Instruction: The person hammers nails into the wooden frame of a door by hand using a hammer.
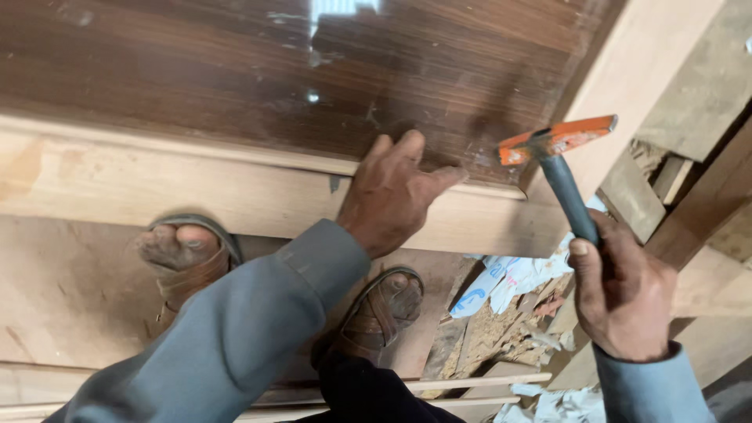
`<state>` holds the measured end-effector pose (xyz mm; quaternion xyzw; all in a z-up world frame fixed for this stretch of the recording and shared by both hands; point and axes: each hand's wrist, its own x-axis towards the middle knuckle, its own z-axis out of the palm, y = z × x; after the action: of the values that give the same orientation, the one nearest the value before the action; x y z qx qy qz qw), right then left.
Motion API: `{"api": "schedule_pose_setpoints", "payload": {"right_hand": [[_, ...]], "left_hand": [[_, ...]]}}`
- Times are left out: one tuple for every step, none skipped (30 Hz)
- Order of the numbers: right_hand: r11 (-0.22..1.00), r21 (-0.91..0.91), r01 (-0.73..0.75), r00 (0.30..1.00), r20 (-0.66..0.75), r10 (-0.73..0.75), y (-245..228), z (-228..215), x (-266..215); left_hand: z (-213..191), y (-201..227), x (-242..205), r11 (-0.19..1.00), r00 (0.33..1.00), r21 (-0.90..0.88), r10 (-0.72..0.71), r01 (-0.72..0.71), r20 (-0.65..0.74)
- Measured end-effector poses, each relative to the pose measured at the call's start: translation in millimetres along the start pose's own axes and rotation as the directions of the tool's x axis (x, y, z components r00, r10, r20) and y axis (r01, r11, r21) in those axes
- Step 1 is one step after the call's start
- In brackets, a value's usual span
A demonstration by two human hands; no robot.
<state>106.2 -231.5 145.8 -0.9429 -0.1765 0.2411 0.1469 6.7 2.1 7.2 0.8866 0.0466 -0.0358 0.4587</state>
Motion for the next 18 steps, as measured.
{"api": "schedule_pose_setpoints", "payload": {"right_hand": [[1.000,0.004,-0.019,1.000,-0.009,0.019,1.1,1.0,-2.4],[1.000,-0.029,0.010,1.000,0.003,-0.010,1.8,3.1,-3.9],[0.997,-0.062,0.039,0.999,0.016,-0.038,2.7,4.4,-5.3],[0.998,-0.052,0.019,1.000,0.003,-0.019,3.7,5.2,-7.7],[0.999,-0.045,0.029,0.999,0.029,-0.027,5.4,5.3,-9.9],[0.999,-0.038,0.037,0.998,0.049,-0.035,7.5,5.9,-11.3],[0.999,-0.029,0.016,0.999,0.032,-0.015,10.0,7.1,-12.4],[0.997,-0.042,0.072,0.997,0.040,-0.070,13.1,8.7,-13.2],[0.990,-0.055,0.127,0.991,0.048,-0.125,15.3,11.3,-15.4],[0.991,-0.046,0.125,0.991,0.047,-0.123,18.1,13.2,-15.6],[0.986,-0.097,0.136,0.990,0.055,-0.131,19.9,16.4,-16.8],[0.976,-0.149,0.157,0.986,0.071,-0.148,22.2,18.4,-17.0],[0.976,-0.141,0.166,0.985,0.078,-0.156,23.6,20.3,-18.8],[0.966,-0.163,0.203,0.979,0.049,-0.197,24.8,21.7,-20.7],[0.953,-0.185,0.238,0.971,0.020,-0.239,26.0,23.5,-21.1],[0.952,-0.183,0.244,0.970,0.021,-0.244,27.5,24.9,-19.7],[0.923,-0.262,0.280,0.958,0.017,-0.286,28.7,26.3,-17.6],[0.887,-0.343,0.310,0.946,0.020,-0.324,29.6,26.3,-17.1]], "left_hand": [[1.1,0.8,0.1,1.000,1.000,-0.002,0.014,-0.014,0.015],[1.3,1.2,-0.2,0.999,1.000,0.040,-0.001,0.001,0.002],[1.2,1.8,-0.9,0.997,1.000,0.082,-0.015,0.016,-0.012],[0.0,1.5,-1.9,0.996,1.000,0.086,0.003,-0.003,0.006],[-1.5,1.4,-2.7,0.993,1.000,0.115,0.022,-0.022,-0.003],[-1.6,1.3,-0.3,0.988,0.999,0.145,0.047,-0.045,-0.013],[-0.5,1.8,3.1,0.987,0.998,0.148,0.069,-0.069,0.005],[-0.2,2.5,3.8,0.990,0.998,0.134,0.053,-0.051,-0.014],[-0.8,2.3,4.0,0.992,0.999,0.120,0.037,-0.033,-0.033],[-0.7,2.2,4.6,0.991,0.999,0.126,0.037,-0.033,-0.026],[-1.0,1.1,5.6,0.995,1.000,0.098,0.013,-0.012,-0.010],[-1.1,1.0,5.0,0.997,1.000,0.070,-0.022,0.022,0.000],[-1.4,1.0,4.0,0.997,0.999,0.077,-0.033,0.033,-0.002],[-1.2,1.2,4.4,0.997,0.999,0.050,-0.051,0.051,-0.012],[-1.5,1.2,4.6,0.997,0.997,0.023,-0.068,0.069,-0.022],[-1.5,1.1,5.8,0.997,0.997,0.026,-0.071,0.072,-0.025],[-1.3,0.8,6.8,0.994,0.995,0.048,-0.101,0.100,0.013],[-0.1,1.2,7.1,0.990,0.990,0.064,-0.131,0.127,0.053]]}}
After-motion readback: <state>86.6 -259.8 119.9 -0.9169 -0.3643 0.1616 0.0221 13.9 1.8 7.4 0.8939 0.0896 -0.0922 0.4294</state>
